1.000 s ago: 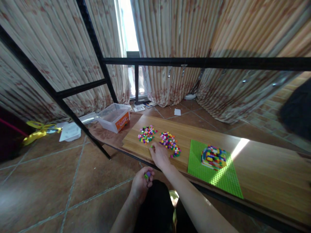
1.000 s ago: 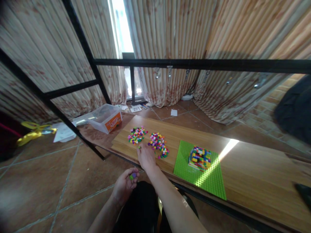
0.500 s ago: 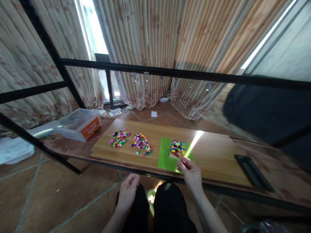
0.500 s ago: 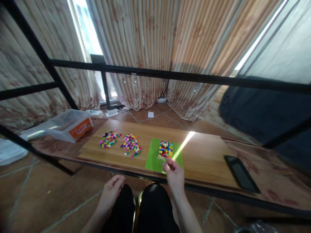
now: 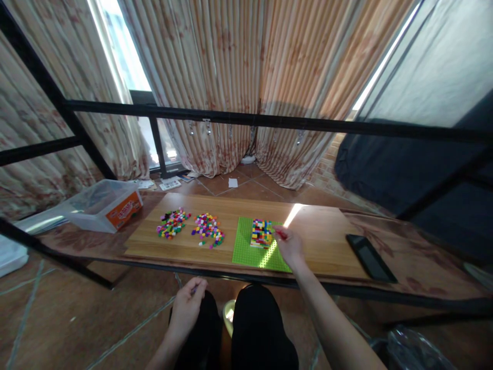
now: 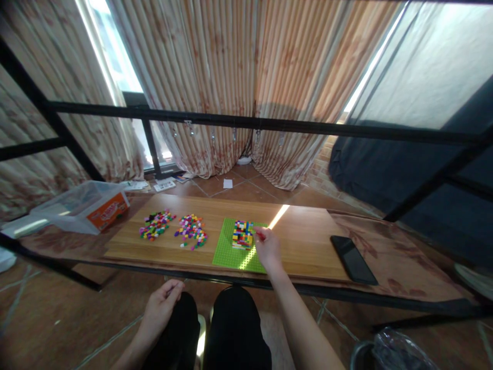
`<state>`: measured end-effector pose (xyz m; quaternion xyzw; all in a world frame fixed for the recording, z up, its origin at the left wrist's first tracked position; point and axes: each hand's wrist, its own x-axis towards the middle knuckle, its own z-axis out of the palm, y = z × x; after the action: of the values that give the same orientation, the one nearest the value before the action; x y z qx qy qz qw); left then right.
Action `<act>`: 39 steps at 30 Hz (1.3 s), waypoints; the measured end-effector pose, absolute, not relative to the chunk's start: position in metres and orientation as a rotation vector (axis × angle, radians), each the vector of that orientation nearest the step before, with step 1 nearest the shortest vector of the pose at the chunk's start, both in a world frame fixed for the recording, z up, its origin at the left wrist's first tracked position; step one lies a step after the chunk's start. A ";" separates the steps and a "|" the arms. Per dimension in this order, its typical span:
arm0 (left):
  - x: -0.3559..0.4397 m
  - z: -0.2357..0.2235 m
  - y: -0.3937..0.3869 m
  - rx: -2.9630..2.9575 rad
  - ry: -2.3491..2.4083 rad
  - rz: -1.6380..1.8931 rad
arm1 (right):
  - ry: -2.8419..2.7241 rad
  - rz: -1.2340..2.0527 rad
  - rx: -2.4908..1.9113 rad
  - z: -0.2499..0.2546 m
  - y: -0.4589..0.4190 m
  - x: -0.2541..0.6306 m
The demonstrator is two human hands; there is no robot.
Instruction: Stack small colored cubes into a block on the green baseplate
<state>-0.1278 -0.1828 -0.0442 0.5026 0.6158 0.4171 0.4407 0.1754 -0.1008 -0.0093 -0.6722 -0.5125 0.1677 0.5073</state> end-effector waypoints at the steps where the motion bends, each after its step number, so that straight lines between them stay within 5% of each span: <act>1: -0.128 -0.043 -0.183 1.262 1.529 1.033 | -1.255 0.390 -1.629 -0.008 -0.101 0.175; 39: -0.130 -0.041 -0.187 1.343 1.552 0.931 | -2.003 -0.203 -1.545 0.020 -0.089 0.151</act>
<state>-0.1301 -0.1870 -0.0414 0.5380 0.6220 0.3732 0.4294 0.1511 -0.0892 0.0203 -0.5814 -0.7536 -0.0764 0.2972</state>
